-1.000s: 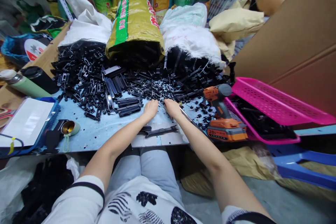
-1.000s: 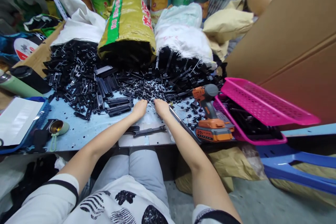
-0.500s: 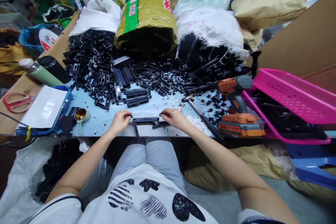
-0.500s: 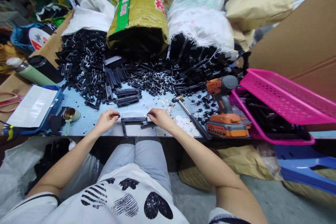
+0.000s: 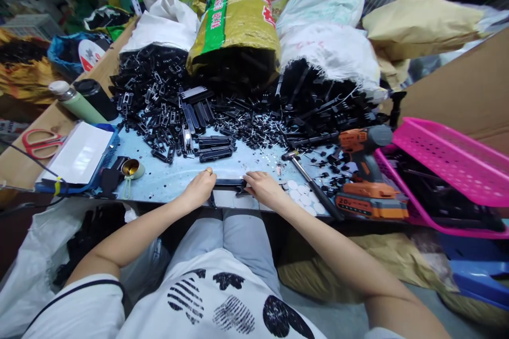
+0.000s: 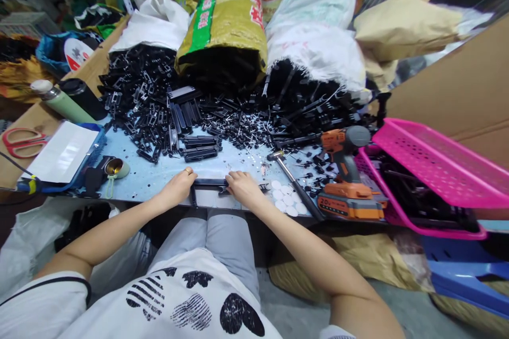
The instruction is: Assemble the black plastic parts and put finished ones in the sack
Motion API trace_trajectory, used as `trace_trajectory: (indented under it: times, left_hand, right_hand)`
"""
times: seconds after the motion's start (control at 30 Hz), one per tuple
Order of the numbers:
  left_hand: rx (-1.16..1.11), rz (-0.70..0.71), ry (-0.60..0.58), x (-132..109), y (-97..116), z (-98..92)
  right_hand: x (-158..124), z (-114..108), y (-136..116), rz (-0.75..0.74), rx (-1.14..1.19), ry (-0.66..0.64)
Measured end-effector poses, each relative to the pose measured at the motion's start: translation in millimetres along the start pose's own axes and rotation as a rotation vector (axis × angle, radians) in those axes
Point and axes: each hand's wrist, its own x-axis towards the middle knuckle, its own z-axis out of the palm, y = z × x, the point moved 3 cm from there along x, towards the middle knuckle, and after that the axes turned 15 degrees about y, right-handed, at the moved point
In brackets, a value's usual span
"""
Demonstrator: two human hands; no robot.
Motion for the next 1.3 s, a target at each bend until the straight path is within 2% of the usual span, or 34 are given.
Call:
trace_trajectory:
  times: [0.1, 0.13, 0.17, 0.23, 0.3, 0.33, 0.47, 0.67, 0.93, 1.1, 1.17, 1.2, 1.27, 1.3]
  left_hand:
    - [-0.153, -0.163, 0.186, -11.6, -7.8, 1.1]
    - [-0.156, -0.244, 0.211, -18.2, -10.3, 3.1]
    - [-0.13, -0.325, 0.187, -25.6, -11.2, 6.9]
    - [-0.034, -0.457, 0.028, -39.0, -6.6, 18.8]
    - [0.037, -0.526, -0.128, -46.1, 6.1, 32.5]
    - [0.061, -0.553, -0.158, -46.2, 13.5, 38.2]
    - [0.13, -0.637, -0.098, -35.9, 32.4, 49.1]
    - [0.135, -0.605, -0.095, -37.2, 23.4, 46.8]
    - [0.159, -0.537, -0.083, -36.7, 21.9, 50.3]
    - [0.156, -0.401, -0.076, -42.8, 16.5, 45.3]
    - [0.154, -0.275, 0.006, -41.6, 11.7, 39.9]
    - [0.154, -0.168, 0.066, -38.8, 10.1, 37.2]
    - [0.15, 0.13, 0.155, -29.9, 10.7, 35.2]
    - [0.147, 0.28, 0.158, -24.2, 12.5, 37.0]
  right_hand:
    - [10.8, 11.0, -25.9, -0.164, 0.126, 0.156]
    - [15.4, 17.5, -34.2, -0.215, 0.194, 0.186]
    - [19.9, 25.0, -40.9, -0.253, 0.261, 0.201]
    - [26.9, 40.3, -48.2, -0.285, 0.371, 0.217]
    - [29.5, 52.4, -47.9, -0.279, 0.422, 0.237]
    - [29.2, 56.8, -46.1, -0.273, 0.421, 0.244]
    - [23.3, 65.1, -38.2, -0.246, 0.339, 0.232]
    - [18.4, 74.0, -41.5, -0.31, 0.195, 0.225]
    - [21.2, 73.9, -43.4, -0.339, 0.066, 0.13]
    - [20.6, 64.9, -46.5, -0.367, 0.034, 0.143]
    - [8.0, 54.0, -37.9, -0.367, 0.044, 0.221]
    - [-1.4, 47.6, -29.0, -0.333, 0.038, 0.275]
    - [-23.9, 35.8, -3.2, -0.191, -0.024, 0.378]
    - [-35.3, 31.5, 11.3, -0.106, -0.077, 0.411]
